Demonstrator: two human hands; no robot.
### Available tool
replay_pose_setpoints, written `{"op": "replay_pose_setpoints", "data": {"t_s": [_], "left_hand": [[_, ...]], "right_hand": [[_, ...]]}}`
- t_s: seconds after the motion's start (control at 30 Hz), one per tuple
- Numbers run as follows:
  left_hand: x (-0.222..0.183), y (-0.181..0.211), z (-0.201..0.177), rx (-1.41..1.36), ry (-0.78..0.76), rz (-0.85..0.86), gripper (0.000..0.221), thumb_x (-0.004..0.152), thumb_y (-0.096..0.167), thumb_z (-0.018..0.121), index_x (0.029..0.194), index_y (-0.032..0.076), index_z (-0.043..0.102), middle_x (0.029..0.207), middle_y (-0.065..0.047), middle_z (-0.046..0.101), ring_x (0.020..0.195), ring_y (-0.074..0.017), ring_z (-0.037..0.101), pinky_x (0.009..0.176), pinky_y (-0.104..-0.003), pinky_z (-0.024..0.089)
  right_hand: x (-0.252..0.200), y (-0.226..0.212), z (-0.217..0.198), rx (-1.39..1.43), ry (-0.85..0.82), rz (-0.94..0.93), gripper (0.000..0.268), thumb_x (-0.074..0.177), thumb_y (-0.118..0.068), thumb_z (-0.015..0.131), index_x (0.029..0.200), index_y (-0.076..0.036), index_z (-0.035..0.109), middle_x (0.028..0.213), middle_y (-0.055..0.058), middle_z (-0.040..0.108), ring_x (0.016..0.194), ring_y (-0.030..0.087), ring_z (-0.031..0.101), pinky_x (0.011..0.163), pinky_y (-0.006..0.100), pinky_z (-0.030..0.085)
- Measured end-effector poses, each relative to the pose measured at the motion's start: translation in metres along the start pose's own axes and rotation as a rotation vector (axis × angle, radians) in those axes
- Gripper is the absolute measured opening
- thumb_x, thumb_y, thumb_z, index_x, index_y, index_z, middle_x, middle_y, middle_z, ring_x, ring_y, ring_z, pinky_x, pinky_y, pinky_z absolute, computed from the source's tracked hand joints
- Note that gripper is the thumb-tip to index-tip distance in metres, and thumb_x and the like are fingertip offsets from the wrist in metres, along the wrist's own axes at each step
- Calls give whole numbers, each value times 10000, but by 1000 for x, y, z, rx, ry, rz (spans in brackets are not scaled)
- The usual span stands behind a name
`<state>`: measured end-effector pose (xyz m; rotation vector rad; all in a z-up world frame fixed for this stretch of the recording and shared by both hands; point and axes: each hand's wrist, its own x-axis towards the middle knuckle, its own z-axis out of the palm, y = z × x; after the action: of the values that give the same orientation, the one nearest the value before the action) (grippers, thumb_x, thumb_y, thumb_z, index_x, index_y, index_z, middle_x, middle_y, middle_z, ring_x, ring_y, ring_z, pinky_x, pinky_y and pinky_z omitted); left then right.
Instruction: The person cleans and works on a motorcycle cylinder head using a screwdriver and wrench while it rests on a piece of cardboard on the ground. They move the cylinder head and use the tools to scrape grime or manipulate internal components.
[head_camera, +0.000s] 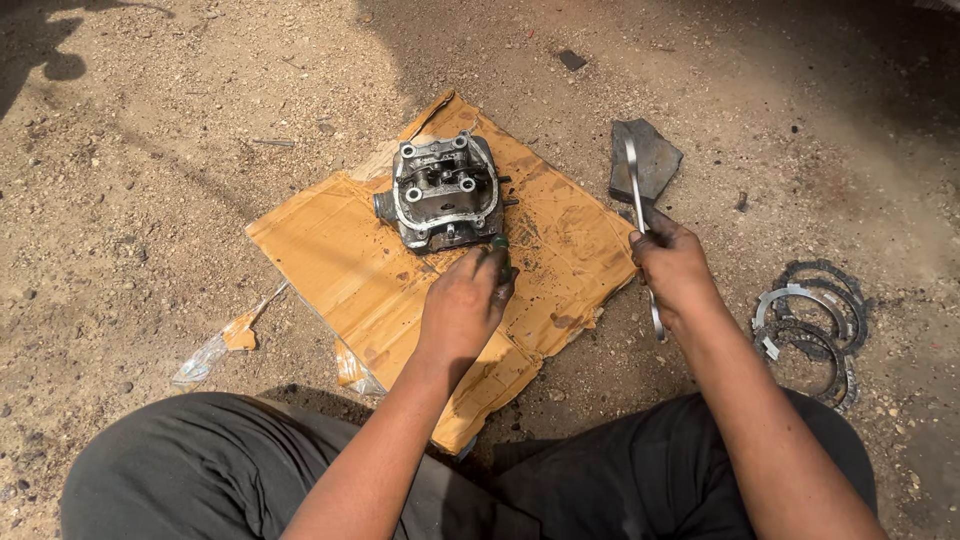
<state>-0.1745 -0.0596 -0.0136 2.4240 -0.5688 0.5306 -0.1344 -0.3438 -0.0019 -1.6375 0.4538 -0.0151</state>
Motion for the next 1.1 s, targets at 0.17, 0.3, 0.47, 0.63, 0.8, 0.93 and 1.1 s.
{"op": "replay_pose_setpoints", "data": {"t_s": [0.17,0.3,0.47,0.63,0.8,0.93,1.1], "left_hand": [[15,-4,0,-108,-11,-38,438,840,152,751,1260,74,655,1150,-164,676,984,-368,687,848,-464,570],[26,-11,4,-93,-55,-33,438,850,136,745,1277,87,662,1144,-158,685,979,-367,685,855,-475,563],[43,-28,17,-87,-37,-34,476,837,174,753,1290,89,638,1232,-181,665,1040,-389,671,902,-491,548],[49,-30,15,-71,-24,-23,495,879,264,726,1330,100,601,1354,-204,617,1130,-405,642,946,-493,530],[58,-31,11,-152,-108,-69,462,953,308,655,1371,127,577,1389,-178,613,1167,-398,630,982,-492,512],[64,-47,13,-159,-54,-15,461,959,320,664,1367,122,580,1418,-193,589,1232,-398,601,1024,-494,485],[68,-52,24,-105,-56,70,507,926,301,680,1360,71,556,1422,-223,569,1248,-406,560,1022,-503,457]], "right_hand": [[-4,12,0,391,-304,231,331,882,34,564,1203,-46,583,869,72,582,709,154,559,561,308,524],[-13,22,17,875,-415,449,192,914,-32,629,1065,0,515,855,127,562,710,198,564,528,278,467],[-74,-18,43,1045,117,479,168,939,-83,501,1083,1,475,897,176,547,737,237,561,662,341,530],[-89,10,35,940,-309,444,251,959,-175,494,1102,19,565,803,128,557,573,166,471,512,299,413],[-92,18,28,148,-261,100,248,1035,-182,573,1144,38,611,730,69,586,548,166,525,477,316,409],[-128,-25,27,-682,124,-596,216,1031,-154,623,1131,30,568,764,166,677,635,293,651,593,405,502],[-135,-55,26,-968,205,-1234,322,975,-103,630,1225,66,518,878,242,686,672,404,670,607,480,529]]}}
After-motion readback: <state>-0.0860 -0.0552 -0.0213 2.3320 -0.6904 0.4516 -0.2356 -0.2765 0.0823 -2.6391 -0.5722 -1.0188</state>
